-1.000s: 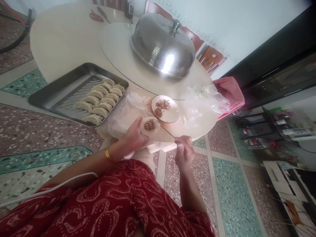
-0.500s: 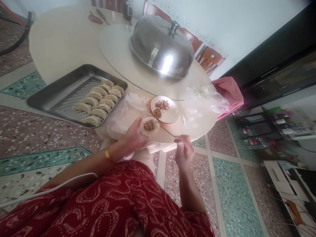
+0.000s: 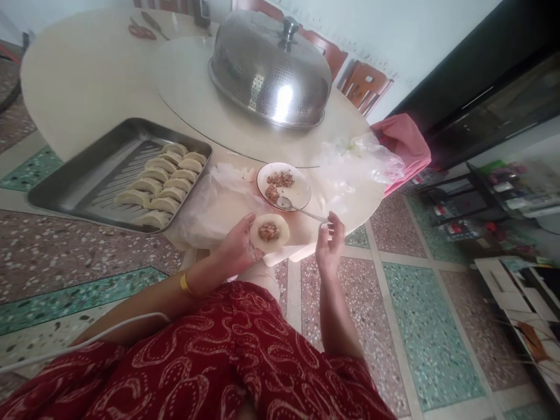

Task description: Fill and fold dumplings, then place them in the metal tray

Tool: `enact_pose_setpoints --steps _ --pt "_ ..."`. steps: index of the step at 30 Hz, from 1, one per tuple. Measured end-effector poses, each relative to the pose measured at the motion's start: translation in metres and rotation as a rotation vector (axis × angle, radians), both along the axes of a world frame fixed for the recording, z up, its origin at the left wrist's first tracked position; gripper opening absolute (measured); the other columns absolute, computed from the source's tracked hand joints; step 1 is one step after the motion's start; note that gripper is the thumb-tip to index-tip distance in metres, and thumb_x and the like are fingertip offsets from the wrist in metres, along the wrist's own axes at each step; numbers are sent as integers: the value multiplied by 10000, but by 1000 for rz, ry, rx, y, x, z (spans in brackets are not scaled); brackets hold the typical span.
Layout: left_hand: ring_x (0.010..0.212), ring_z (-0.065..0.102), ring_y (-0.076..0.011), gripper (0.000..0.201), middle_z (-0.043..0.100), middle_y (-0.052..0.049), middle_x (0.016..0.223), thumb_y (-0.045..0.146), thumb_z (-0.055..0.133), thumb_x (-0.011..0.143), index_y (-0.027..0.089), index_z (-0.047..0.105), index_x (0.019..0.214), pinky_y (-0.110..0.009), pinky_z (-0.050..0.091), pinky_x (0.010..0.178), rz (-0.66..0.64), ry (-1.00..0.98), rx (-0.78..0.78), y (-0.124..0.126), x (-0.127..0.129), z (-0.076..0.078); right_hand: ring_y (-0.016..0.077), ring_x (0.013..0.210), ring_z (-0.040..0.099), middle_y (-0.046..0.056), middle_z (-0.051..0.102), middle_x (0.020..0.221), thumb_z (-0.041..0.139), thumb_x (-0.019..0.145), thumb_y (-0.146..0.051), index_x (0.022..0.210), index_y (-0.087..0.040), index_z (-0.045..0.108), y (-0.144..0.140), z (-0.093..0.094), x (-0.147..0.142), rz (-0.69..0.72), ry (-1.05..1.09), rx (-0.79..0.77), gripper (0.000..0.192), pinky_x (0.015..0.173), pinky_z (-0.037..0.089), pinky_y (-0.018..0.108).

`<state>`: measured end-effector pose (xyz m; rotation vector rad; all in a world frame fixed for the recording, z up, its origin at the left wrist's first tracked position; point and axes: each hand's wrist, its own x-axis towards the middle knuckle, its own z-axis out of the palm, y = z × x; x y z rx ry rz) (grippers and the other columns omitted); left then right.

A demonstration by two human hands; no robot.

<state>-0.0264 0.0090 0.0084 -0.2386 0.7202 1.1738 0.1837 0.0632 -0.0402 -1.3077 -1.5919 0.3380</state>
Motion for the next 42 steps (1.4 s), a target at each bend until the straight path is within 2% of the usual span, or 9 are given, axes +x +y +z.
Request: enact_pose_setpoints --steps 3,7,9,16,19,22,29,36,42 --pt "831 719 -228 415 744 -164 924 290 355 1021 24 645 1153 -328 585 819 -90 32 8 -5 8 -1 236 1032 611 114 654 1081 530 928 -444 1001 -213 716 -27 15 -2 29 -21 3 305 844 527 429" --pt "844 721 -248 394 744 -176 951 278 391 1007 30 664 1145 -348 588 816 -267 56 54 -10 20 -9 218 980 654 79 705 1022 606 887 -440 827 -227 742 -44 16 -14 297 68 -329 259 818 552 393" --pt "845 721 -251 390 746 -176 954 277 395 1005 38 672 1139 -343 588 805 -321 78 47 -12 25 -12 210 984 659 70 706 1025 645 861 -422 784 -228 730 -45 10 -18 332 136 -379 226 844 550 387" --pt "917 710 -241 434 739 -170 1023 293 369 1018 19 621 1241 -329 566 882 -239 30 76 -13 23 -13 216 1051 642 58 703 1066 628 878 -414 799 -241 699 -39 8 -17 271 87 -277 203 897 540 418" --pt "1005 697 -258 466 722 -190 1105 308 361 1024 -5 588 1284 -343 555 925 -214 32 83 -11 18 -10 220 1059 641 71 702 1072 505 949 -434 949 -250 701 -14 24 4 193 -14 -172 268 869 557 426" --pt "1056 685 -250 461 700 -189 1179 272 331 1032 -2 549 1331 -332 556 928 -171 55 60 -8 16 -6 239 1115 612 112 689 1104 371 995 -416 1060 -226 672 29 40 38 -28 -216 65 362 981 494 466" --pt "1069 685 -247 448 681 -180 1232 253 312 1036 28 547 1344 -333 571 895 -155 57 78 -3 19 0 298 1431 381 93 630 1322 156 1016 -465 1146 -205 675 101 29 79 35 -544 -142 595 1185 178 605" --pt "1025 702 -241 461 713 -178 1158 262 341 1030 24 522 1381 -320 565 899 -132 31 28 2 20 5 306 1452 351 111 659 1277 169 1004 -494 1103 -194 705 110 18 76 98 -567 -168 623 1194 62 654" --pt "1050 694 -235 471 718 -175 1147 267 347 1032 15 513 1393 -302 542 928 -99 -27 5 2 20 11 268 1399 445 107 710 1165 184 1005 -519 1253 -202 599 73 40 58 74 -242 95 578 1176 248 609"
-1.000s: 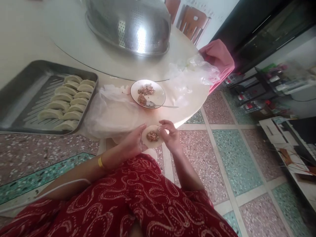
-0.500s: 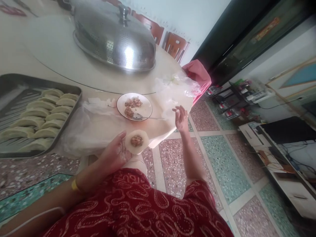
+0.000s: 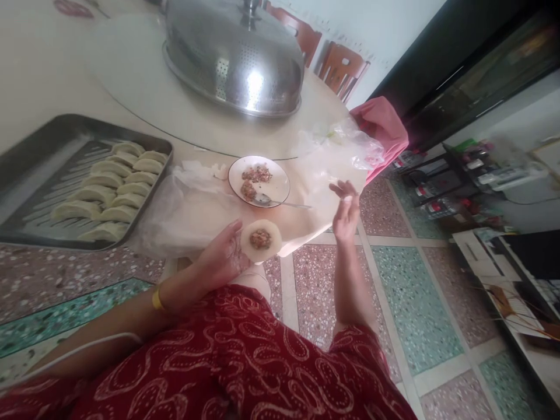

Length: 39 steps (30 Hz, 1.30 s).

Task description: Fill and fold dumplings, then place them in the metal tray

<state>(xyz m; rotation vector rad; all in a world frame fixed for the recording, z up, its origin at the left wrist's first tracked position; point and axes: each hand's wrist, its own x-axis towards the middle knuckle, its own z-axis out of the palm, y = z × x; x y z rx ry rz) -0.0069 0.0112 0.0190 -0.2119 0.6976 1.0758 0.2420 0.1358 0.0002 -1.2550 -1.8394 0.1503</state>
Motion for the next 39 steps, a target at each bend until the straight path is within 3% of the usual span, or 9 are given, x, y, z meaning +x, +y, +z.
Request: enact_pose_setpoints --steps 3,5,11,16,24,29,34,37,39 --pt "1062 687 -241 479 711 -175 1164 293 362 1030 14 520 1385 -313 533 941 -3 -17 4 -1 -2 -1 216 1218 628 44 725 1139 107 1015 -511 1335 -296 499 -39 5 -32 285 206 -67 550 1163 330 581" --pt "1082 675 -244 500 705 -183 1173 327 354 1032 2 537 1365 -311 526 948 -36 -21 26 -3 -4 -3 208 1301 570 12 748 1069 102 987 -609 1326 -346 494 -61 4 -57 480 177 -148 582 1200 297 572" --pt "1083 666 -245 538 717 -174 1124 390 324 1033 11 570 1326 -319 497 982 -107 -90 112 -11 -11 -9 199 1434 414 -4 769 1035 189 993 -603 1340 -363 470 -80 -5 -94 682 17 -203 506 1234 205 605" --pt "1082 668 -255 537 716 -181 1120 384 319 1033 14 549 1347 -340 465 1017 -53 -76 140 -14 -17 -9 229 1438 406 8 763 1061 183 994 -600 1304 -340 516 -70 -7 -90 598 9 -179 524 1229 157 638" --pt "1119 656 -271 579 733 -176 1086 385 246 1041 8 519 1385 -356 465 1027 -22 -51 137 -13 -22 5 224 1430 420 14 757 1083 98 969 -645 1257 -327 566 -75 -6 -90 485 -97 -152 635 1254 162 572" --pt "1096 668 -286 568 731 -181 1100 389 278 1033 25 515 1400 -373 500 981 -24 -90 180 -13 -24 -1 230 1424 429 21 754 1070 41 947 -668 1233 -332 594 -73 -3 -90 455 -156 -122 707 1258 154 569" --pt "1094 668 -298 570 736 -184 1075 389 289 1026 18 519 1393 -364 531 932 -28 -68 164 -11 -24 -3 232 1398 462 28 750 1082 30 958 -645 1213 -313 605 -76 -5 -88 399 -127 -84 711 1236 208 573" --pt "1112 658 -310 584 738 -178 1071 411 271 1025 36 515 1401 -399 520 961 -28 -61 161 -8 -24 2 226 1368 495 17 751 1033 23 955 -648 1109 -320 655 -73 -6 -81 414 -165 -57 729 1234 218 563" --pt "1129 651 -308 586 734 -172 1089 417 264 1025 50 508 1410 -407 508 984 -25 -63 165 -6 -23 5 220 1330 530 19 747 1006 8 964 -626 1039 -306 675 -62 -4 -68 345 -160 -39 743 1212 260 559"
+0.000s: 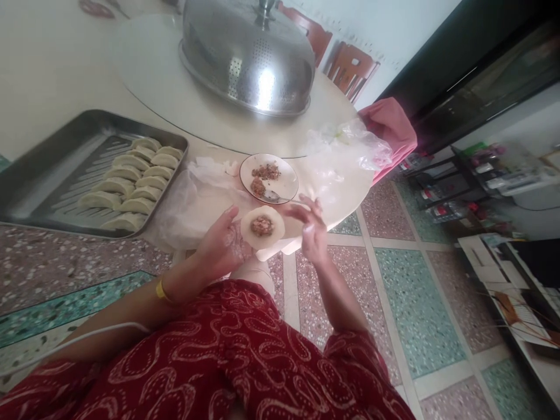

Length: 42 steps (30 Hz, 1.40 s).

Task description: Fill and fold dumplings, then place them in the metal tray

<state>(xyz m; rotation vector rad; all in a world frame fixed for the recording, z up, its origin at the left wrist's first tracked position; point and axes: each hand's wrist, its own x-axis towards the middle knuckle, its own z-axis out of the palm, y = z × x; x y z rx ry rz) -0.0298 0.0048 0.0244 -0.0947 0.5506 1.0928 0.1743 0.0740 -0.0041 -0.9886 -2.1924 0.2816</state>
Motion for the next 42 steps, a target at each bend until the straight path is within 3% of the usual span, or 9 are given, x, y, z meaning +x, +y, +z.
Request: enact_pose_setpoints --steps 3,6,13,19,22,26,34,37,42 --pt "1153 641 -286 587 721 -175 1129 404 264 1029 29 483 1423 -375 495 1008 19 13 -15 2 1 1 243 1315 532 70 731 1049 46 990 -571 1090 -235 669 32 3 33 -255 34 62 715 1161 317 556" --pt "1144 646 -285 602 714 -184 1145 415 276 1027 12 467 1431 -373 489 1017 12 16 -25 2 2 -3 300 1343 485 118 698 1175 143 994 -540 1100 -181 684 67 -1 66 -445 -35 47 659 1162 256 587" --pt "1128 656 -296 596 707 -202 1159 400 277 1025 5 479 1424 -378 507 994 5 60 -26 4 6 -5 311 1399 417 105 680 1209 136 994 -478 1053 -189 704 98 -24 83 -449 -187 -67 640 1181 143 628" --pt "1133 655 -288 581 723 -184 1125 388 303 1018 4 497 1408 -360 506 995 -2 18 16 7 7 -3 268 1381 459 104 711 1150 123 1006 -469 1169 -209 649 59 -1 65 -426 46 51 609 1185 214 594" --pt "1127 657 -296 595 727 -192 1106 407 299 1017 -10 515 1383 -353 526 955 -36 3 30 7 8 -4 225 1322 537 55 753 996 100 1003 -519 1176 -268 620 20 4 35 -164 198 -2 602 1158 324 565" --pt "1161 637 -300 600 721 -185 1131 426 277 1017 23 518 1390 -369 518 968 -37 -13 59 5 8 -4 211 1350 518 5 757 1060 105 967 -639 1113 -332 638 -14 -3 -3 25 149 -53 633 1218 244 572" --pt "1155 636 -307 611 730 -180 1084 437 258 1021 20 513 1388 -404 481 1031 49 13 16 2 -3 2 232 1369 501 19 757 1013 112 972 -621 1090 -319 633 -15 -7 -6 -30 127 -9 613 1207 261 603" --pt "1143 643 -312 617 745 -162 1030 454 226 1024 45 546 1357 -422 478 1031 60 -17 41 3 -6 3 237 1372 496 11 750 1046 146 972 -616 1118 -332 624 -19 -7 -7 36 80 24 575 1213 253 602" --pt "1108 666 -299 630 755 -142 975 489 211 1021 67 591 1293 -429 476 1028 64 1 68 4 -12 6 240 1261 597 -7 769 898 189 978 -562 1078 -362 646 -25 -10 -8 90 143 122 508 1217 254 593"
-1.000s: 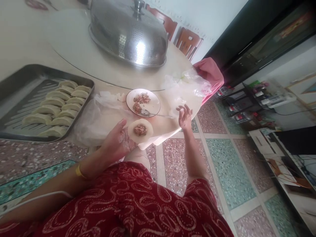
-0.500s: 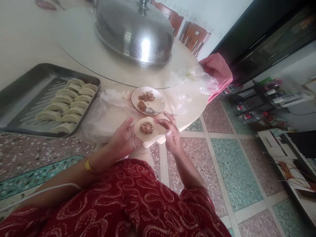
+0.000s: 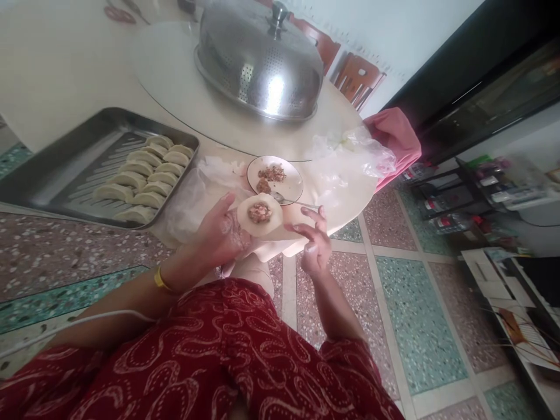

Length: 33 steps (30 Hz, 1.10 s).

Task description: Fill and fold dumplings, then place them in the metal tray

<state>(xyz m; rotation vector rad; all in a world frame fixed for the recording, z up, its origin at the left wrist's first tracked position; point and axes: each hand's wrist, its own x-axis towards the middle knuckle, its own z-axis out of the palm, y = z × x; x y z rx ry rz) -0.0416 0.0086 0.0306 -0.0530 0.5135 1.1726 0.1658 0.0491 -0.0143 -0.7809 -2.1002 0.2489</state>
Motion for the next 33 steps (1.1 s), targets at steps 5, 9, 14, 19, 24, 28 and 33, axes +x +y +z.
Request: enact_pose_setpoints --steps 5,9,14,19,24,28,33 --pt "1119 659 -274 612 755 -128 949 467 231 1031 35 617 1228 -361 471 1031 22 17 15 -2 -1 8 256 1248 605 5 781 961 168 941 -656 1069 -364 694 -5 -7 -4 2 -122 54 615 1236 217 573" --pt "1125 653 -293 562 750 -138 956 430 270 1022 44 630 1218 -383 497 996 56 -11 41 -3 1 11 254 1283 581 -7 777 1033 213 956 -618 1099 -367 681 -13 -9 -8 15 -166 159 550 1251 179 567" --pt "1033 688 -301 554 726 -181 1002 396 253 1020 37 641 1185 -393 568 874 35 -44 98 -2 4 16 220 1364 510 -26 756 1111 259 994 -442 1208 -319 617 -19 -11 -15 122 -224 370 434 1267 140 535" --pt "961 699 -254 557 731 -158 1018 373 206 1040 49 645 1150 -350 567 865 59 -77 138 -4 6 12 243 1401 459 13 753 1113 298 988 -410 1231 -263 605 -22 -7 -25 154 -222 396 418 1265 104 566" --pt "879 704 -234 679 739 -166 969 476 156 1032 50 681 1087 -338 559 855 -55 -128 190 -7 10 -5 240 1411 447 20 748 1096 251 990 -395 1257 -262 587 -25 3 -37 137 -250 402 450 1268 104 557" --pt "942 704 -253 705 738 -172 915 488 144 1026 37 685 1078 -341 542 884 -62 -145 164 -7 12 -12 255 1427 421 62 732 1127 320 977 -395 1311 -205 562 -25 4 -46 137 -232 381 454 1270 84 545" --pt "988 697 -260 666 741 -157 936 468 174 1028 38 665 1158 -346 519 923 -57 -163 182 -8 12 -12 269 1414 436 63 740 1124 288 995 -401 1373 -210 502 -24 6 -50 99 -231 338 474 1262 56 581"
